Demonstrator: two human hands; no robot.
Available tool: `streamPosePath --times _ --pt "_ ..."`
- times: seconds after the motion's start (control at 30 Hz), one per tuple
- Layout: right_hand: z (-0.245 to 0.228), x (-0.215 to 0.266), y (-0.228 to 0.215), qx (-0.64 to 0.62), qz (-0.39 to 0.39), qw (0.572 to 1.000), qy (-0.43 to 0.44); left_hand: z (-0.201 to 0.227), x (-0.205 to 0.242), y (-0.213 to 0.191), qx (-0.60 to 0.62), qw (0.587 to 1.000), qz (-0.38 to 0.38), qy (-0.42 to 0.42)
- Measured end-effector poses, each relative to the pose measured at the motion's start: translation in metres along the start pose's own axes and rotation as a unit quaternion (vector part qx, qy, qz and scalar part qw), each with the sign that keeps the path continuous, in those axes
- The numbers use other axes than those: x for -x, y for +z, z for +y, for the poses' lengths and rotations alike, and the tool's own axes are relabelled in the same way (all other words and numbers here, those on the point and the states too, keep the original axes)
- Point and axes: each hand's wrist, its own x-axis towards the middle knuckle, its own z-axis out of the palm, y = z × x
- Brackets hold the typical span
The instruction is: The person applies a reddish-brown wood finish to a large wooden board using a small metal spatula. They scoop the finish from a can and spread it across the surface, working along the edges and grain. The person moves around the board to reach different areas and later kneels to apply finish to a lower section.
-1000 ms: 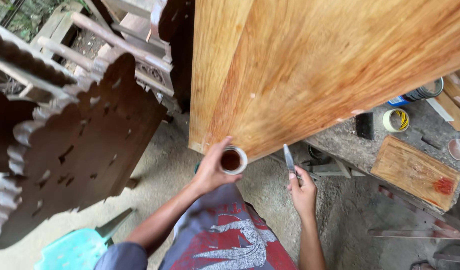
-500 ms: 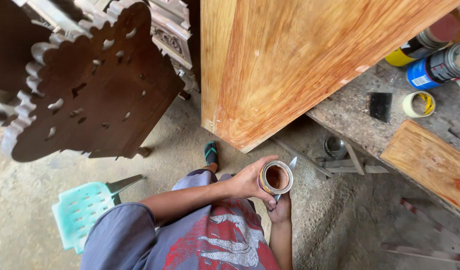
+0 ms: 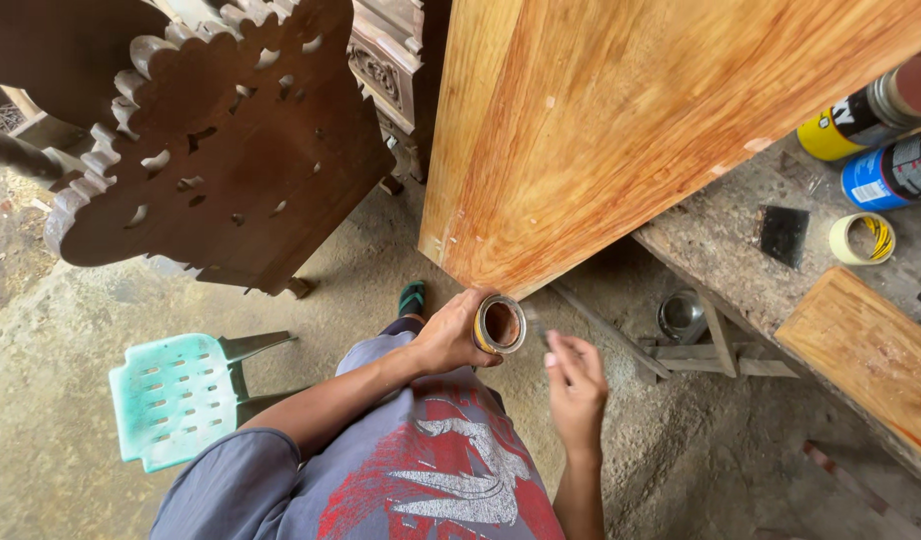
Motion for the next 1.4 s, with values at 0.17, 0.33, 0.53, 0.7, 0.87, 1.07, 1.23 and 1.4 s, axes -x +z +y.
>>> streamPosePath --times 0.17,0.33,0.53,0.7,0.87,1.07,1.23,1.4 --pt "-0.018 -0.021 0.006 0.100 -0.100 0.990 -0.009 -0.002 -0.018 -0.026 -0.045 0.995 0.062 0.068" --pt "-0.017 -0.055 -0.002 0.138 -0.060 0.986 0.076 -0.020 -0.048 -0.069 -0.035 0.996 0.063 0.047" --pt "-0.038 -0.119 0.052 0.095 -0.039 0.995 0.008 -0.036 -0.096 -0.103 0.024 0.995 0.026 0.090" --pt "-0.045 -0.154 0.049 0.231 -0.018 0.973 0.016 -0.059 -0.126 -0.170 0.111 0.989 0.092 0.046" --pt "-0.063 -0.187 0.057 0.127 0.096 0.975 0.154 -0.073 -0.147 -0.229 0.032 0.992 0.123 0.010" --pt "-0.088 -0.240 0.063 0.184 0.091 0.977 -0.054 -0.076 -0.154 -0.239 0.135 0.981 0.139 -0.014" --pt "-0.092 -0.262 0.074 0.084 0.129 0.988 -0.002 -0.079 -0.154 -0.242 0.160 0.979 0.123 0.005" --pt "-0.098 -0.269 0.088 0.118 0.134 0.983 -0.046 -0.082 -0.149 -0.255 0.080 0.987 0.136 0.014"
